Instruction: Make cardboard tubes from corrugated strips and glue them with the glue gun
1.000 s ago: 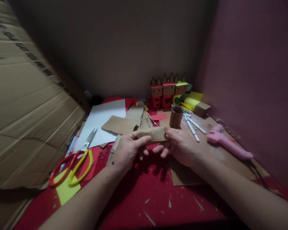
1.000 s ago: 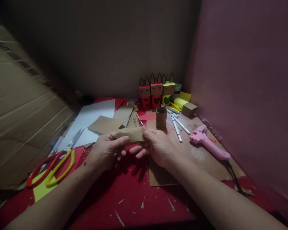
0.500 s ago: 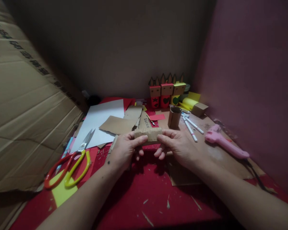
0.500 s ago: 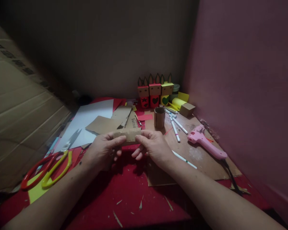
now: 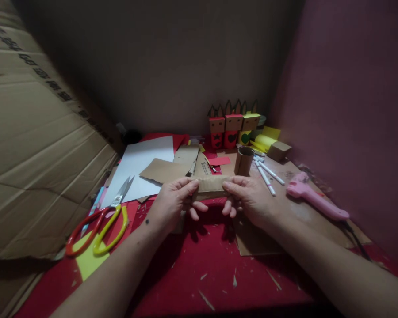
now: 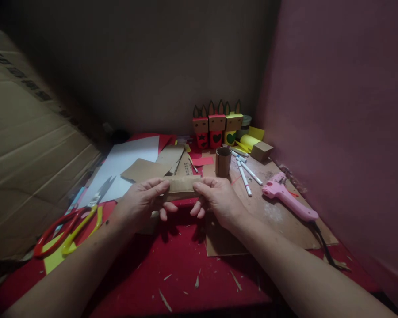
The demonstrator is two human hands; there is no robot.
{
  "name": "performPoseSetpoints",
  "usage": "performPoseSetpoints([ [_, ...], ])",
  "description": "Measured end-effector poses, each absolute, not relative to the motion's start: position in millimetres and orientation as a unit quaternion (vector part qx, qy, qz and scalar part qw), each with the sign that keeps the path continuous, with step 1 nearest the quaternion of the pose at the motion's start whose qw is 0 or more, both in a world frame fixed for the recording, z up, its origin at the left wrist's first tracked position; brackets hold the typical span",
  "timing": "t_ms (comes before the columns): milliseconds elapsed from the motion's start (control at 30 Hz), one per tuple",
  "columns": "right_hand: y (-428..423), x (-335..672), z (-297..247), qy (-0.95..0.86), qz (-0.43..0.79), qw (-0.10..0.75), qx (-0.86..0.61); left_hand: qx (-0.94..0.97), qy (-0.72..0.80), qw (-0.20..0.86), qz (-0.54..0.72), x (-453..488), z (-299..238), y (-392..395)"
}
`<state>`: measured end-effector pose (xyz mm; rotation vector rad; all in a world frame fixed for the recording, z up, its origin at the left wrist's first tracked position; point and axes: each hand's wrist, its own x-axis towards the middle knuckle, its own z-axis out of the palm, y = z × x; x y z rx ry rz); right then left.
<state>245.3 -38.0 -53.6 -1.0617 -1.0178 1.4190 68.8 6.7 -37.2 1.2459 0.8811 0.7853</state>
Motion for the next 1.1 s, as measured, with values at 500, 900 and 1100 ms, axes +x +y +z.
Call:
performPoseSetpoints([
  [500, -38.7, 237.3, -50.4, -0.421, 0.562, 0.539, -0.464, 0.551, 0.415, 0.633, 0.351, 67.2, -40.9, 7.3],
  [900, -49.7, 229.6, -46.3, -0.438, 0.525, 0.536, -0.496, 0.544, 0.365, 0.659, 0.370, 81.0, -46.2, -0.7],
  [1100, -48.2, 232.6, -44.9, -0.412, 0.573, 0.535, -0.464, 0.578, 0.355, 0.622, 0.390, 80.8, -45.7, -2.0],
])
